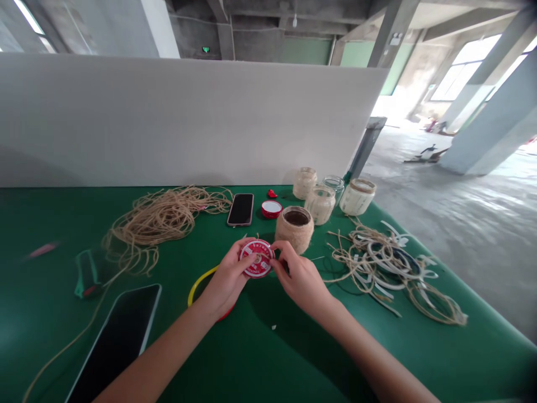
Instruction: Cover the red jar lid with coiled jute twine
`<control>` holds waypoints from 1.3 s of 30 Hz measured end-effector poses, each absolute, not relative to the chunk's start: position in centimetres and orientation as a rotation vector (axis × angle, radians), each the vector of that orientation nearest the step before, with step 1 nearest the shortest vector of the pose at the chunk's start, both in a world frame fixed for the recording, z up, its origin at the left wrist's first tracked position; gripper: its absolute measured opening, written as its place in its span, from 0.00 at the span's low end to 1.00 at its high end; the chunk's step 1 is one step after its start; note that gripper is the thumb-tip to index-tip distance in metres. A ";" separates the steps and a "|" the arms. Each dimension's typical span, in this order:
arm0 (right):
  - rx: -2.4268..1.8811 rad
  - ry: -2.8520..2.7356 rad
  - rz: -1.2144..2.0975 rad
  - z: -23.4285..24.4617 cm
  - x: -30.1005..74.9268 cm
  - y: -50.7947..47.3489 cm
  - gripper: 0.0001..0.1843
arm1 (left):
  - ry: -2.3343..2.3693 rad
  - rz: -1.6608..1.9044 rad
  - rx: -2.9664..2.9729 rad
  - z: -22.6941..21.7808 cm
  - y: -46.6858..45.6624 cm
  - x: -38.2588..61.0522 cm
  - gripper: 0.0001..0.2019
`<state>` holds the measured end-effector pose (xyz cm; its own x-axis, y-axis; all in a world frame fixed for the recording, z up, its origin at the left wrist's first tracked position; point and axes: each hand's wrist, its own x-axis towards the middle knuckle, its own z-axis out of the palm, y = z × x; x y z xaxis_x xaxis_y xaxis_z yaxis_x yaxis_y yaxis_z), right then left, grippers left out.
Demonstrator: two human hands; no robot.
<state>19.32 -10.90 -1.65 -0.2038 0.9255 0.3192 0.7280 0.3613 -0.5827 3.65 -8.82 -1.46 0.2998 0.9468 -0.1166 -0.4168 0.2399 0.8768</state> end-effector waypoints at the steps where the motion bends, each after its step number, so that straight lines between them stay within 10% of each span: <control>1: -1.429 -2.006 0.405 -1.7 19.3 -10.9 0.11 | 0.766 1.075 0.860 -1.5 -8.8 3.6 0.16; 18: -1.357 -2.219 0.231 -1.9 18.6 -11.8 0.17 | 0.860 1.227 0.842 -2.3 -8.6 3.5 0.15; 39: -1.131 -1.635 1.027 -2.1 20.1 -9.8 0.12 | 0.941 1.029 1.172 -2.0 -9.0 3.7 0.18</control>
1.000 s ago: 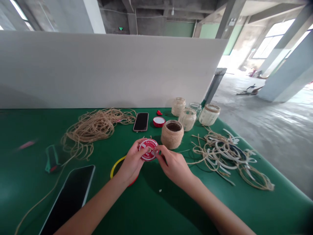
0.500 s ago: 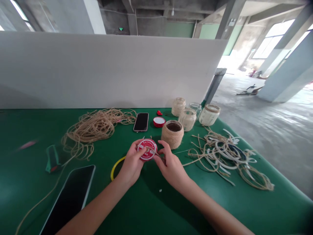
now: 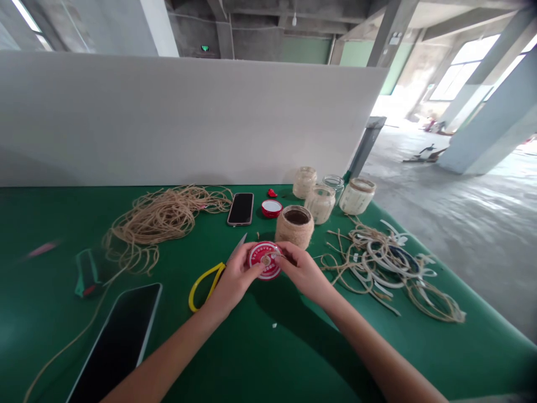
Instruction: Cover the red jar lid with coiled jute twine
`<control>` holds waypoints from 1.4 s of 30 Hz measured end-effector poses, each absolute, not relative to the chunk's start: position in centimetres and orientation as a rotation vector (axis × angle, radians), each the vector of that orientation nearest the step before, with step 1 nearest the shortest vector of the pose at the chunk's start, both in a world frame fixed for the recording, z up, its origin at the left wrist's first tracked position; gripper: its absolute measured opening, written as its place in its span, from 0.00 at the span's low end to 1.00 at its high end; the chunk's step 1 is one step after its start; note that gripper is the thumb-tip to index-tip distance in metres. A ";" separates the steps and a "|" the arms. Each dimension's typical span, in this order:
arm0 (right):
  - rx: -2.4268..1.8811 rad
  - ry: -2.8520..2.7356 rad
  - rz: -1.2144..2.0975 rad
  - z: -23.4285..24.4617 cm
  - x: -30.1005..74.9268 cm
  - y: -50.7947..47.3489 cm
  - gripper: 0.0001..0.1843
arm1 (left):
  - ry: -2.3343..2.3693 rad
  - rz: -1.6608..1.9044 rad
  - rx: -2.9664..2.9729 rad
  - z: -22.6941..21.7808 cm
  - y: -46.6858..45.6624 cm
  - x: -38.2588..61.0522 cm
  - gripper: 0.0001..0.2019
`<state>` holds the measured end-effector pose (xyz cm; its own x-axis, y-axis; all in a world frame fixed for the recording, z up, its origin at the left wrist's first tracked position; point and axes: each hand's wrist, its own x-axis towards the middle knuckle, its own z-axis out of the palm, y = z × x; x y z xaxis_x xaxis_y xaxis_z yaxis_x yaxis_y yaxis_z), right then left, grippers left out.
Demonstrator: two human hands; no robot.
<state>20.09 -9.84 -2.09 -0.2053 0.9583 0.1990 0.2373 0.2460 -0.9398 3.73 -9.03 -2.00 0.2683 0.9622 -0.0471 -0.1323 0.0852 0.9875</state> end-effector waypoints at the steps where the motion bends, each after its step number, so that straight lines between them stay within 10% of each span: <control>1: -1.138 -1.675 1.012 -1.8 20.2 -9.9 0.13 | 0.947 1.001 1.178 -1.9 -9.1 3.8 0.17; 24: -1.229 -2.059 0.330 -1.5 20.1 -10.9 0.13 | 0.872 1.064 0.891 -2.2 -8.5 3.3 0.16; 42: -1.180 -1.457 1.166 -4.6 18.0 -10.4 0.10 | 0.965 1.208 0.930 -3.6 -8.9 3.8 0.15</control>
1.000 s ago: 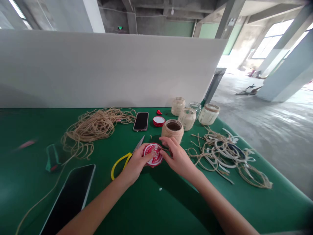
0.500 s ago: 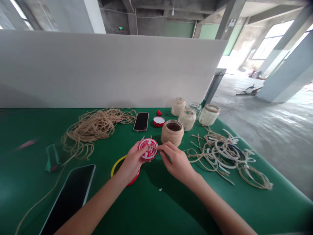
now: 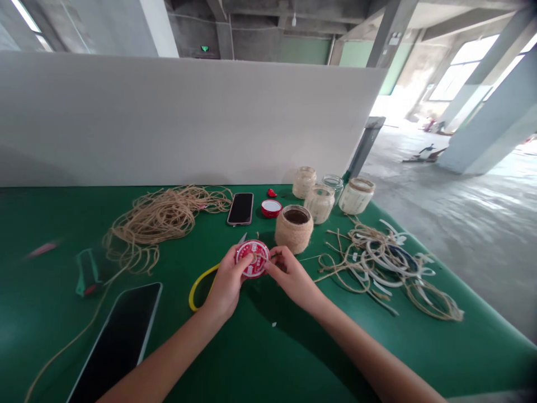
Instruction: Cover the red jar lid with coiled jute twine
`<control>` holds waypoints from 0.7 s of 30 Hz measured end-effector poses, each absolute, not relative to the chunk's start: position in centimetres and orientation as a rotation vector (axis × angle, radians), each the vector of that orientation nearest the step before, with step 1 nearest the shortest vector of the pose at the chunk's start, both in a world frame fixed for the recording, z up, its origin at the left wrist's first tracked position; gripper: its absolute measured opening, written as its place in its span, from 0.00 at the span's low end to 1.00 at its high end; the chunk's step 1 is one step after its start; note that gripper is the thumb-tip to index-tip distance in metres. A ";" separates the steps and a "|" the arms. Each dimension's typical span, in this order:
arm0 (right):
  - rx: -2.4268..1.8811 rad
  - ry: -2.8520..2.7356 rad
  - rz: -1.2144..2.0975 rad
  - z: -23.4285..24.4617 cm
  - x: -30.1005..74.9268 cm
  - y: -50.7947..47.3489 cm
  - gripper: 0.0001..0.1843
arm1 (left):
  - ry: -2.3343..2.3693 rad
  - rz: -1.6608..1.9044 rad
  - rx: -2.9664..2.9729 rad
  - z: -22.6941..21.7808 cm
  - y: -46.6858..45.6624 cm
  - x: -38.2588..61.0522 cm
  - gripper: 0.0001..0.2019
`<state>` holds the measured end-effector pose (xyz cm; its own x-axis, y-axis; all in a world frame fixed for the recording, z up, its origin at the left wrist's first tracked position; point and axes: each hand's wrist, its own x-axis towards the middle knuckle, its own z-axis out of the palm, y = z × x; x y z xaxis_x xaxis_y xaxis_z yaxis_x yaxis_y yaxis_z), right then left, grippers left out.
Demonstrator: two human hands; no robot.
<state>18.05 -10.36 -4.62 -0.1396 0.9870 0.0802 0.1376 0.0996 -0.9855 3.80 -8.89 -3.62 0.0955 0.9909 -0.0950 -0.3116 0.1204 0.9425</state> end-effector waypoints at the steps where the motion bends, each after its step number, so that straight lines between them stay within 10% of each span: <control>1: -1.164 -1.419 1.199 -4.8 18.1 -10.2 0.09 | 0.962 1.192 0.949 -3.6 -9.0 3.8 0.16; 21: -1.364 -1.922 0.527 -2.1 20.4 -10.3 0.18 | 0.963 1.048 0.922 -3.0 -8.7 3.8 0.12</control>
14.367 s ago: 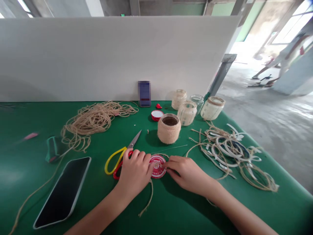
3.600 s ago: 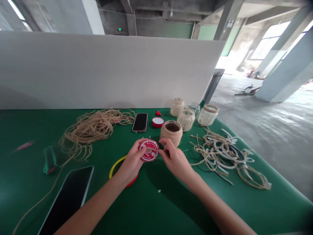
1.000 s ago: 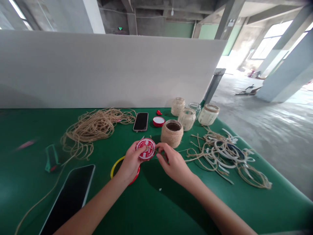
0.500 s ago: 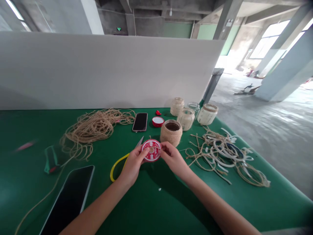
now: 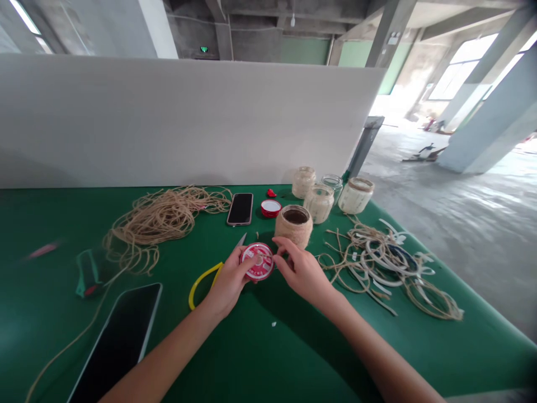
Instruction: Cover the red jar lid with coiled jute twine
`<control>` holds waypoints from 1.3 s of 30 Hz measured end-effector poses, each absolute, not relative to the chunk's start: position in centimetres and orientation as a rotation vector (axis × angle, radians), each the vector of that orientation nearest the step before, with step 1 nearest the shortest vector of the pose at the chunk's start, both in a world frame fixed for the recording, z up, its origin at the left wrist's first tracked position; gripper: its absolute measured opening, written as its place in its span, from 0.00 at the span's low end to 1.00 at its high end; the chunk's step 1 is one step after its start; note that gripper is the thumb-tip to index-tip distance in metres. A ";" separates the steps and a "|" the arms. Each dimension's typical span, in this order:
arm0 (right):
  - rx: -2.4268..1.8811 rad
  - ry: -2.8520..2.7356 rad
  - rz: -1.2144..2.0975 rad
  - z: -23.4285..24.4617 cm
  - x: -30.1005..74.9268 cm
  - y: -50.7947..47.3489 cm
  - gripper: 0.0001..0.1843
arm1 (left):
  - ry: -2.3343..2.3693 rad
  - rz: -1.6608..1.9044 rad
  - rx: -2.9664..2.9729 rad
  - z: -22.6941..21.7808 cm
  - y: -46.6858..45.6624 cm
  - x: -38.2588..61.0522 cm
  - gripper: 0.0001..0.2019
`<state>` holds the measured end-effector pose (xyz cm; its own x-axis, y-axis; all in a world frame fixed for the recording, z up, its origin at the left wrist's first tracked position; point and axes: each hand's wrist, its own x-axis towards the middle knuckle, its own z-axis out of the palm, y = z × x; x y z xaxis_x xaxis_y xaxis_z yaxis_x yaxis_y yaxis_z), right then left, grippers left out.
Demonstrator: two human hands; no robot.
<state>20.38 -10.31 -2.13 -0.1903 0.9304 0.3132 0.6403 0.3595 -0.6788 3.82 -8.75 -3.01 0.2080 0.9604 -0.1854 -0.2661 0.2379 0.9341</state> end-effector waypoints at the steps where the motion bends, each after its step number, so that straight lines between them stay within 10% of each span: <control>1: -1.377 -1.953 0.470 -2.1 20.4 -10.4 0.17 | 0.962 1.076 0.893 -3.0 -8.7 3.7 0.12; 39: -1.330 -1.848 0.830 -1.4 20.4 -10.5 0.10 | 0.751 1.025 0.889 -2.5 -8.9 3.8 0.15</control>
